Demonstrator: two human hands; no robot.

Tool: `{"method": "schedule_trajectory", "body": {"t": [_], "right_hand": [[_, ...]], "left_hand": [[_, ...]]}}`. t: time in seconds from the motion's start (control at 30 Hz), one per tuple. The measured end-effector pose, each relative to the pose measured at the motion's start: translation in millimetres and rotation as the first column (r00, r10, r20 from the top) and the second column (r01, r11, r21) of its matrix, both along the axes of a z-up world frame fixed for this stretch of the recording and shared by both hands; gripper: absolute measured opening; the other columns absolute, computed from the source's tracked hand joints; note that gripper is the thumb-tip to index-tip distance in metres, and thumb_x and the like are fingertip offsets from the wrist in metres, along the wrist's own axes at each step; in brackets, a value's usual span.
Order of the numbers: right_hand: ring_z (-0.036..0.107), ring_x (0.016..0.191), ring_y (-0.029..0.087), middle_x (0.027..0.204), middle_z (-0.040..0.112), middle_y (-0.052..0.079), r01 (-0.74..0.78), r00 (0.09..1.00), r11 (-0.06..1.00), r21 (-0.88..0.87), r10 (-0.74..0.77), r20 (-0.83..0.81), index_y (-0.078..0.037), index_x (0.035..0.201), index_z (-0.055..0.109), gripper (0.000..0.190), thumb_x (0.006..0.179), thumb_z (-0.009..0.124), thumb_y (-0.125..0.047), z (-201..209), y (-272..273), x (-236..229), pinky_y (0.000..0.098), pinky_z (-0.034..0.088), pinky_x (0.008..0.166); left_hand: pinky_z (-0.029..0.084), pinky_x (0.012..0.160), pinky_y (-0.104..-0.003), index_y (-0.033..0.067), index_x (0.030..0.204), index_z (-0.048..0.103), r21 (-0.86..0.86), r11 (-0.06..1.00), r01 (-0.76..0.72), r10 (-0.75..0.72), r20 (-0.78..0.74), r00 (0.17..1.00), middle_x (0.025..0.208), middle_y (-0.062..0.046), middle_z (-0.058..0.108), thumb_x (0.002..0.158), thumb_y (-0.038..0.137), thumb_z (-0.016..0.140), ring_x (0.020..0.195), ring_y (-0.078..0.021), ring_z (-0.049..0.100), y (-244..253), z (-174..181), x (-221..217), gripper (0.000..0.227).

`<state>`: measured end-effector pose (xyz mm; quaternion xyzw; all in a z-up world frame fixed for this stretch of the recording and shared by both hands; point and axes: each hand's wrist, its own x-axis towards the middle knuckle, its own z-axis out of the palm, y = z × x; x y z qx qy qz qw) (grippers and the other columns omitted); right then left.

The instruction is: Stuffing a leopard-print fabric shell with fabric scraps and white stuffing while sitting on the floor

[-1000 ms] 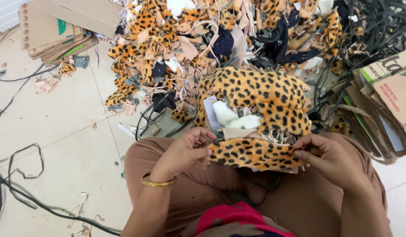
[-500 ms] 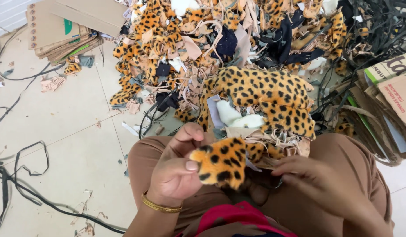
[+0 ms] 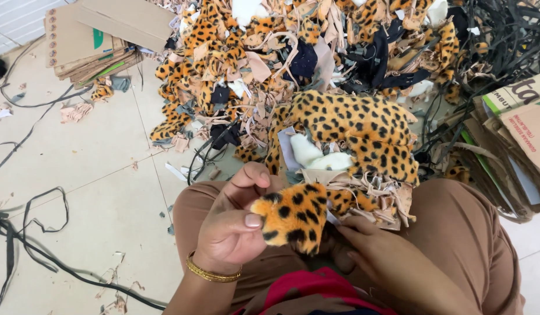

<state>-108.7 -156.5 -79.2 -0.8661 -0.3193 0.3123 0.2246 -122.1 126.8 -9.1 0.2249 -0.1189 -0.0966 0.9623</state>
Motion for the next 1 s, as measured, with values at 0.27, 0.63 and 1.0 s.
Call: {"method": "schedule_trajectory", "body": {"t": [0.27,0.63,1.0], "right_hand": [[0.067,0.107,0.028,0.142,0.058,-0.003,0.131,0.888,0.976,-0.173,-0.038,0.458,-0.028,0.131,0.064,0.039,0.093,0.057,-0.034,54,-33,21,0.0469,0.057,0.082],[0.064,0.124,0.044,0.140,0.062,0.029,0.801,0.558,0.223,0.555,0.057,-0.828,0.006,0.150,0.044,0.097,0.092,0.056,-0.071,21,-7,19,0.0587,0.052,0.102],[0.042,0.043,0.008,0.055,0.054,0.001,0.753,0.654,0.516,0.408,-0.518,-0.551,-0.006,0.125,0.073,0.039,0.086,0.073,-0.001,-9,-83,39,0.0207,0.034,0.040]], "left_hand": [[0.044,0.074,-0.034,0.0049,0.117,0.055,-0.016,0.999,0.032,-0.031,0.038,0.999,0.095,-0.008,0.051,0.087,-0.001,0.065,0.082,-0.0196,0.050,-8,1,5,0.033],[0.052,0.109,-0.041,0.0096,0.127,0.063,-0.126,0.941,0.315,-0.298,0.140,0.944,0.122,-0.004,0.071,0.091,0.002,0.067,0.129,-0.0232,0.062,-60,9,20,0.038],[0.052,0.061,-0.020,0.0028,0.118,0.064,0.419,0.883,0.214,-0.120,-0.239,0.964,0.098,-0.005,0.060,0.084,-0.008,0.062,0.078,-0.0112,0.060,16,-68,24,0.036]]}}
